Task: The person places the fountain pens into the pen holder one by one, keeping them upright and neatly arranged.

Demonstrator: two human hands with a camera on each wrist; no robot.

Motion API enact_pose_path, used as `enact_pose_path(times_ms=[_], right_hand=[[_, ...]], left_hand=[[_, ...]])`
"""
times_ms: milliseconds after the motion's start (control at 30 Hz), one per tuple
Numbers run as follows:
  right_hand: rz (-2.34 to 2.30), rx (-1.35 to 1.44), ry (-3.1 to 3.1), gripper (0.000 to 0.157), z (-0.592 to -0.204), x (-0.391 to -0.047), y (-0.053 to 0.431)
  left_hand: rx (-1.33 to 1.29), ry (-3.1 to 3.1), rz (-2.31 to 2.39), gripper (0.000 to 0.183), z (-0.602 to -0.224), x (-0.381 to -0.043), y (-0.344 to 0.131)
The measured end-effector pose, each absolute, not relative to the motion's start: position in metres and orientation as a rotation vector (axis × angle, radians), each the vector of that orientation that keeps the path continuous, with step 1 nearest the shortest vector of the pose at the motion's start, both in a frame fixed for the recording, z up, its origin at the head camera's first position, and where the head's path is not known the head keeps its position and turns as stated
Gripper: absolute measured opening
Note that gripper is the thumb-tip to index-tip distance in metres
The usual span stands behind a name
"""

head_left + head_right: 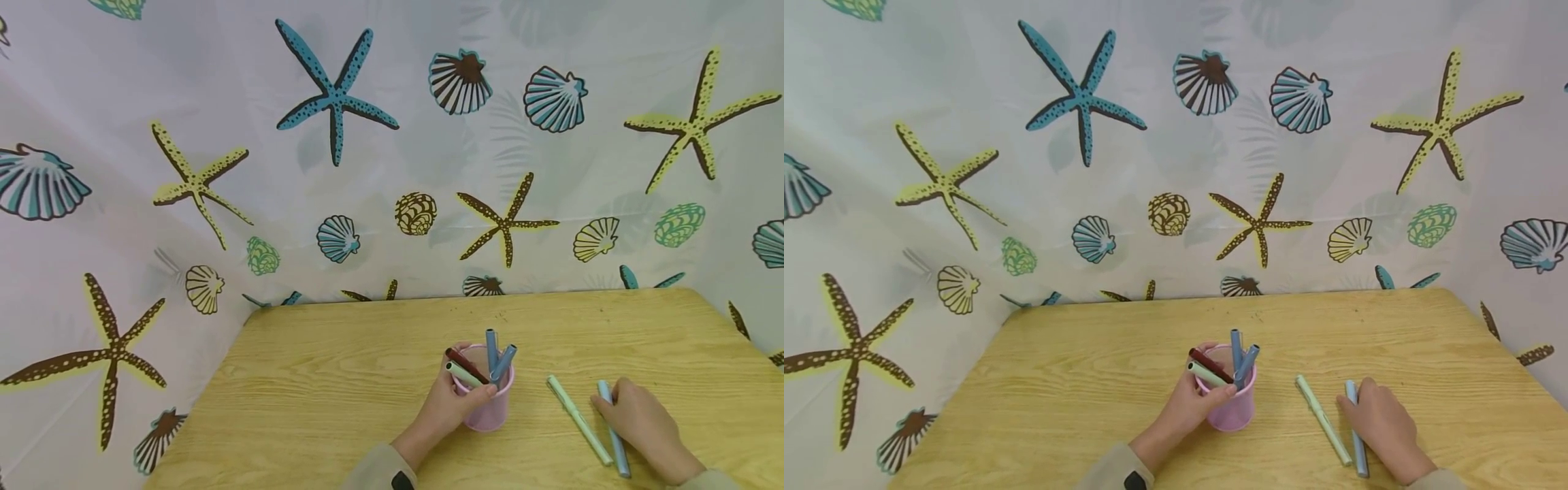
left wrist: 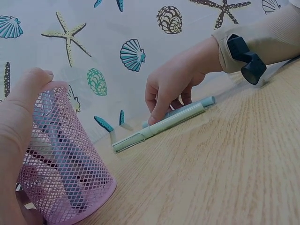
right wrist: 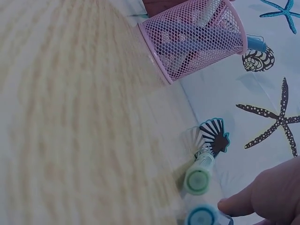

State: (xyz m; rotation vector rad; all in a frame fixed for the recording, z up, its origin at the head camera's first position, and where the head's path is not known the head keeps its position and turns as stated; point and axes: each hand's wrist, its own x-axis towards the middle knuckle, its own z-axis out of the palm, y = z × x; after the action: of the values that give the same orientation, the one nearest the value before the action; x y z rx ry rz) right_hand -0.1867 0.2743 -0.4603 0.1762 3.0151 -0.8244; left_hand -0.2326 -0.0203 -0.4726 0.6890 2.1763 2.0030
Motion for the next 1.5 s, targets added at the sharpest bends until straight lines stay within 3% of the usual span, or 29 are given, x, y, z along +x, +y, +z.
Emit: enact_pose_path(times_ms=[1133, 1500], right_hand=[[-0.976, 0.098, 3.088, 0.031, -0.449, -0.185, 0.278], [-1.138, 0.021, 3.205, 0.035, -0.442, -0.181, 0.270]], left_hand=[[0.623, 2.187, 1.986, 0.068, -0.442, -0.214, -0.021], [0.638, 2.205, 1.994, 0.071, -0.470, -0.231, -0.017]])
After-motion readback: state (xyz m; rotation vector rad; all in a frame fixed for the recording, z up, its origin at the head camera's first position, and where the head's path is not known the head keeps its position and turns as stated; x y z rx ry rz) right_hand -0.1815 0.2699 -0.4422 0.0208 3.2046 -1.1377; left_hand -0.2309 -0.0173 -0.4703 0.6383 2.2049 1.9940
